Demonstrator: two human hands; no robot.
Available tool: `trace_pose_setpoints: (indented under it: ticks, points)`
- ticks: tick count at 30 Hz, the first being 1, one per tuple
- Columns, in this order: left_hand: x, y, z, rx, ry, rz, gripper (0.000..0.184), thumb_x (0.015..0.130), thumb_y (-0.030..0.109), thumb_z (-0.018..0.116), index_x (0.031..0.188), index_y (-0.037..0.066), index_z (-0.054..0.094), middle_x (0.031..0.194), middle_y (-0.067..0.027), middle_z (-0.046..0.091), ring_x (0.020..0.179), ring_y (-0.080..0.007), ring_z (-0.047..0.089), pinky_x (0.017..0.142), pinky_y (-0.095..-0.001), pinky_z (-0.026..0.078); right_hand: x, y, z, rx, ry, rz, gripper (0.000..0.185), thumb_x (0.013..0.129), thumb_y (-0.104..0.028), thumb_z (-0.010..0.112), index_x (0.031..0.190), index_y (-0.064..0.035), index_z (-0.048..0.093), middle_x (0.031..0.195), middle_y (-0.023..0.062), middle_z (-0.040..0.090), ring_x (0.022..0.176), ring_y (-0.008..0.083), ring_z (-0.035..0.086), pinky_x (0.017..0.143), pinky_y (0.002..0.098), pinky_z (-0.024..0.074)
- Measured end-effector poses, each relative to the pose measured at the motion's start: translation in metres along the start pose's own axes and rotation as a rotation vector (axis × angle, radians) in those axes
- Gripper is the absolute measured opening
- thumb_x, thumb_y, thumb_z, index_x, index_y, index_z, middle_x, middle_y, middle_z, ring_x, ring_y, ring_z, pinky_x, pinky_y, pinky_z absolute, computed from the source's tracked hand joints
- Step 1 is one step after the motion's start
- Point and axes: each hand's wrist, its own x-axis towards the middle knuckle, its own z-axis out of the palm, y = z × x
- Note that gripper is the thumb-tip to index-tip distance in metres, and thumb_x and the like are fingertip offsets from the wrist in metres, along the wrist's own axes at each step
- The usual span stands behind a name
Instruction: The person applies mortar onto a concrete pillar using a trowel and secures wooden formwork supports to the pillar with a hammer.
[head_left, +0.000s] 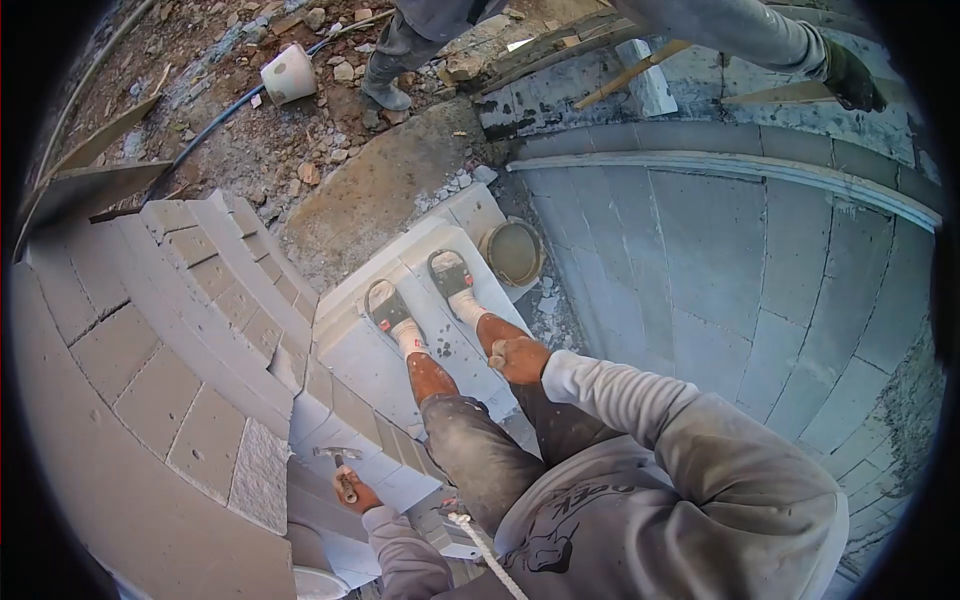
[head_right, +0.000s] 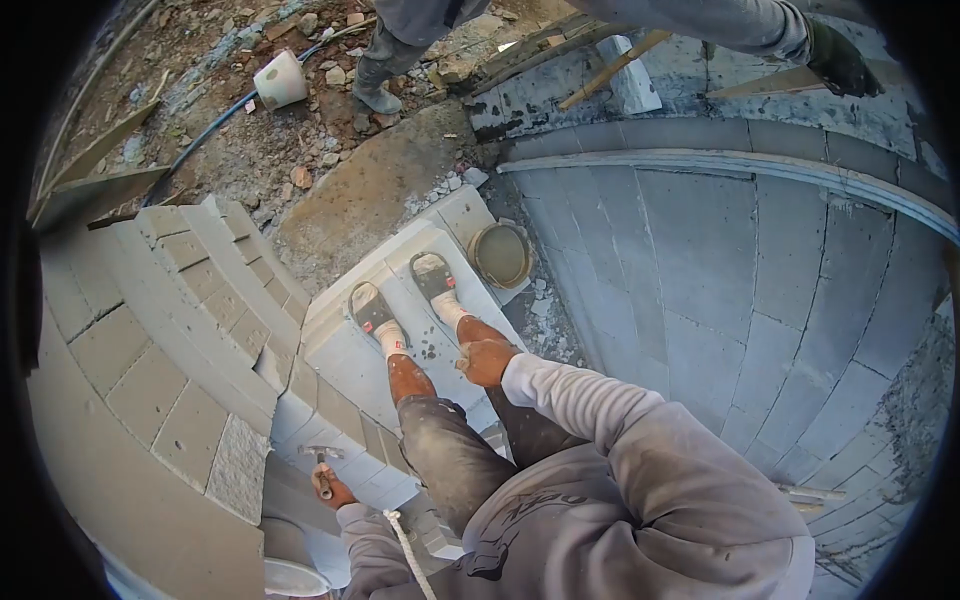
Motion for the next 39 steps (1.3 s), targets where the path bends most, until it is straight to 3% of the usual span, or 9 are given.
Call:
trace_pose_setpoints:
  ticks: [3,7,12,14,16,18,22,30,39]
  points:
    - [-0.035,0.091,0.017,0.027,-0.116,0.071,0.024,0.087,0.021,0.059,0.095,-0.002,0.058,0.093,-0.0102,0.059,0.082,-0.0191,0.054,0.076,-0.0317,0.044,0.022,-0.020,0.061,0.136,0.089,0.027,0.040,0.091,-0.037,0.042,0.088,-0.0015,0.059,0.091,0.0157,0.062,0.086,0.0281,0.061,0.075,0.0411,0.0461]
    - [-0.056,0.206,0.058,-0.065,-0.285,0.233,0.033,0.088,0.024,0.056,0.110,-0.001,0.057,0.115,-0.0209,0.054,0.106,-0.0301,0.052,0.092,-0.0366,0.039,0.071,-0.034,0.094,1.001,-0.619,0.486,0.041,0.091,-0.040,0.044,0.093,-0.0013,0.057,0.087,0.0091,0.061,0.077,0.0200,0.060,0.068,0.0346,0.0468]
    - [-0.099,0.293,0.128,0.169,-0.468,0.623,0.049,0.087,0.031,0.055,0.128,0.005,0.045,0.133,-0.0231,0.039,0.123,-0.0375,0.038,0.102,-0.0440,0.028,0.069,-0.062,0.016,1.934,-0.324,0.294,0.023,0.090,-0.026,0.052,0.095,-0.0038,0.055,0.078,0.0054,0.058,0.064,0.0184,0.057,0.063,0.0279,0.0476]
    - [-0.112,0.315,0.148,0.274,-0.477,0.675,0.052,0.085,0.028,0.057,0.131,0.007,0.042,0.136,-0.0223,0.036,0.125,-0.0394,0.034,0.103,-0.0481,0.024,0.074,-0.023,-0.001,1.919,-0.127,0.263,0.024,0.086,-0.023,0.058,0.097,-0.0024,0.055,0.084,0.0058,0.059,0.075,0.0155,0.059,0.069,0.0267,0.0481]
    - [-0.117,0.310,0.167,0.281,-0.559,0.616,0.058,0.079,0.018,0.062,0.132,0.006,0.040,0.136,-0.0197,0.036,0.125,-0.0373,0.034,0.103,-0.0439,0.026,0.074,0.020,-0.047,1.731,-0.093,0.427,0.026,0.084,-0.023,0.061,0.097,-0.0015,0.056,0.077,0.0074,0.059,0.073,0.0158,0.060,0.066,0.0282,0.0491]
    - [-0.110,0.302,0.181,0.152,-0.641,0.475,0.057,0.077,0.012,0.062,0.130,0.004,0.042,0.134,-0.0195,0.038,0.124,-0.0364,0.035,0.102,-0.0414,0.028,0.094,0.075,-0.074,0.925,0.169,0.475,0.033,0.080,-0.025,0.063,0.100,-0.0001,0.056,0.070,0.0130,0.061,0.071,0.0246,0.063,0.064,0.0356,0.0499]
    - [-0.039,0.315,0.221,-0.027,-0.567,0.331,0.045,0.080,0.008,0.060,0.122,-0.002,0.048,0.117,-0.0197,0.053,0.102,-0.0282,0.055,0.089,-0.0352,0.042,0.105,0.155,-0.113,-0.060,0.582,0.219,0.037,0.080,-0.030,0.056,0.091,0.0055,0.060,0.085,0.0255,0.062,0.081,0.0401,0.061,0.073,0.0465,0.0476]
    - [0.080,0.409,0.310,-0.207,-0.465,0.523,0.037,0.089,0.017,0.054,0.120,-0.004,0.050,0.114,-0.0132,0.056,0.104,-0.0205,0.054,0.090,-0.0299,0.041,0.208,0.335,-0.101,-0.094,0.576,0.270,0.039,0.085,-0.036,0.051,0.094,0.0013,0.057,0.083,0.0225,0.063,0.084,0.0387,0.060,0.075,0.0474,0.0469]
    - [0.104,0.385,0.360,0.371,-0.448,0.990,0.032,0.085,0.013,0.058,0.114,0.000,0.055,0.098,-0.0158,0.059,0.088,-0.0249,0.059,0.079,-0.0326,0.045,0.286,0.444,-0.163,-0.492,0.809,0.096,0.032,0.087,-0.035,0.049,0.093,-0.0041,0.053,0.074,0.0157,0.063,0.068,0.0322,0.062,0.059,0.0438,0.0477]
